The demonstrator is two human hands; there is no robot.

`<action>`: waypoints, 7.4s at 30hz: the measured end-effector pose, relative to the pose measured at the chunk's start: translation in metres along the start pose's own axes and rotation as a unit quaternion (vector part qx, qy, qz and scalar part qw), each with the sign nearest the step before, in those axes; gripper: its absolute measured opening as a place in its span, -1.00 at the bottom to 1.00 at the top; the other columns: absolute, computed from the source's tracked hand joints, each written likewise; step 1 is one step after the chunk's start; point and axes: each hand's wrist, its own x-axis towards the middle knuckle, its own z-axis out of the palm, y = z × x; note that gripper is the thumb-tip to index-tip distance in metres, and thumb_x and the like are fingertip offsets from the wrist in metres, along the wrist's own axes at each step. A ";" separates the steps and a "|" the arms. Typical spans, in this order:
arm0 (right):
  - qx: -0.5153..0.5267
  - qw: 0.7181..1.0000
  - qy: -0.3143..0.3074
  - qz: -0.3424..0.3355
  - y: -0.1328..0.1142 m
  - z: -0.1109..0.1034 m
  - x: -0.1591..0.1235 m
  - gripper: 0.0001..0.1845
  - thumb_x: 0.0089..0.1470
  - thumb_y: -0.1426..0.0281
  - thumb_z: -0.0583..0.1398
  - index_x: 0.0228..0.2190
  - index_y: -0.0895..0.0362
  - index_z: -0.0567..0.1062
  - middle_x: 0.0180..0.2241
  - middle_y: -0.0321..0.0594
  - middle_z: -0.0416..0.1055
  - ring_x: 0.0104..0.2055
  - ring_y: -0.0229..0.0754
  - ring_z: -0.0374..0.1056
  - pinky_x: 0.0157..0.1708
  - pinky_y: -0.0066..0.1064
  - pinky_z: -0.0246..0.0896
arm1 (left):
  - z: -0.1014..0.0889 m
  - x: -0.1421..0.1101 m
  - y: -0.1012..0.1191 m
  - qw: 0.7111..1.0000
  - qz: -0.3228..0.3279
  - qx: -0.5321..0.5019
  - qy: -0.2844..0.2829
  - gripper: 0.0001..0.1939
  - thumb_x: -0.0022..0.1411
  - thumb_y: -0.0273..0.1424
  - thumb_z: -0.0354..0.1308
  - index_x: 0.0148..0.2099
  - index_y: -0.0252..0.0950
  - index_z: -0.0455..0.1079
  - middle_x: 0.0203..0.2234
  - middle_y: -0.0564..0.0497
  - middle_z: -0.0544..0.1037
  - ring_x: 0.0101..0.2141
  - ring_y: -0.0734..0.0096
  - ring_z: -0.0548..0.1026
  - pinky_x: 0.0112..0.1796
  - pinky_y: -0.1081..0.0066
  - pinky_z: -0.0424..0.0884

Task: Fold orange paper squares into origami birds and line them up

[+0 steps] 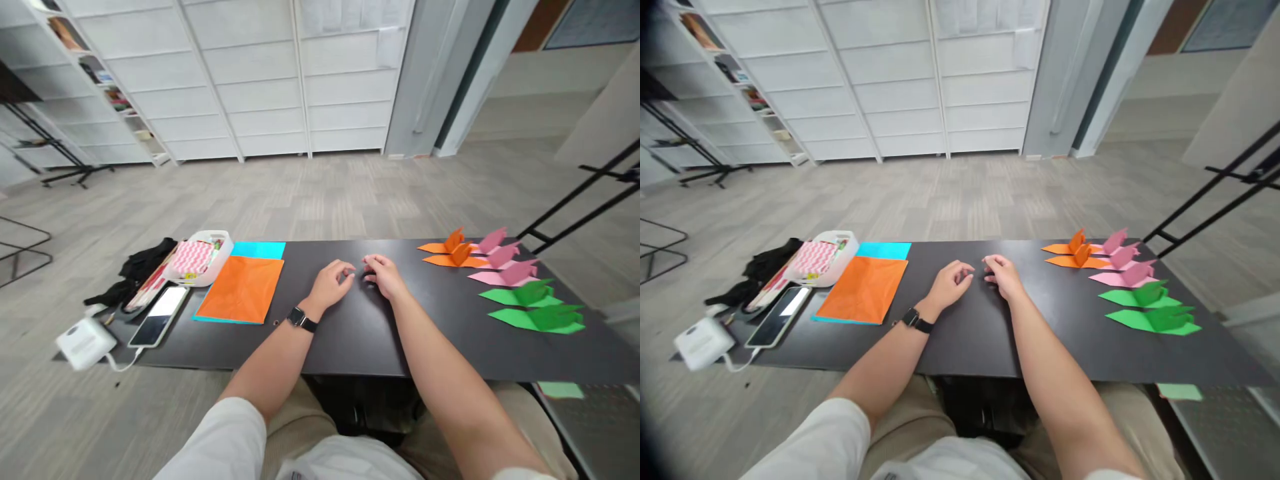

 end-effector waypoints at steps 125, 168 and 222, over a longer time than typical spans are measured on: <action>-0.663 0.735 0.088 -0.109 0.023 -0.061 -0.010 -0.14 0.36 -0.14 0.01 0.45 0.12 0.24 0.49 0.18 0.06 0.55 0.49 -0.21 0.32 0.67 -0.59 | -0.011 -0.035 -0.017 0.925 0.081 0.275 -0.252 0.07 0.32 0.30 0.08 0.59 -0.30 0.00 0.56 -0.28 -0.06 0.54 -0.04 -0.05 0.49 0.03 -0.10; -0.452 0.817 -0.075 -0.349 0.000 -0.063 -0.014 -0.73 0.19 0.41 0.20 -0.15 -0.01 0.68 0.00 -0.10 0.53 0.13 0.01 0.42 0.24 -0.04 0.28 | -0.041 -0.026 -0.004 0.992 0.049 0.059 -0.098 -0.77 0.49 -0.24 0.11 -0.01 -0.20 0.55 -0.07 -0.03 0.70 -0.04 0.26 0.64 0.07 0.26 0.52; -0.534 0.828 -0.131 -0.110 -0.013 -0.096 -0.022 -0.26 0.13 0.32 0.38 0.30 0.02 0.33 -0.30 -0.29 0.67 -0.19 -0.03 0.59 -0.16 -0.28 0.37 | -0.044 -0.022 0.038 0.959 0.031 0.283 -0.011 -0.59 0.41 -0.30 0.20 0.25 -0.24 0.43 0.09 -0.19 0.56 0.13 0.03 0.49 0.22 -0.01 0.38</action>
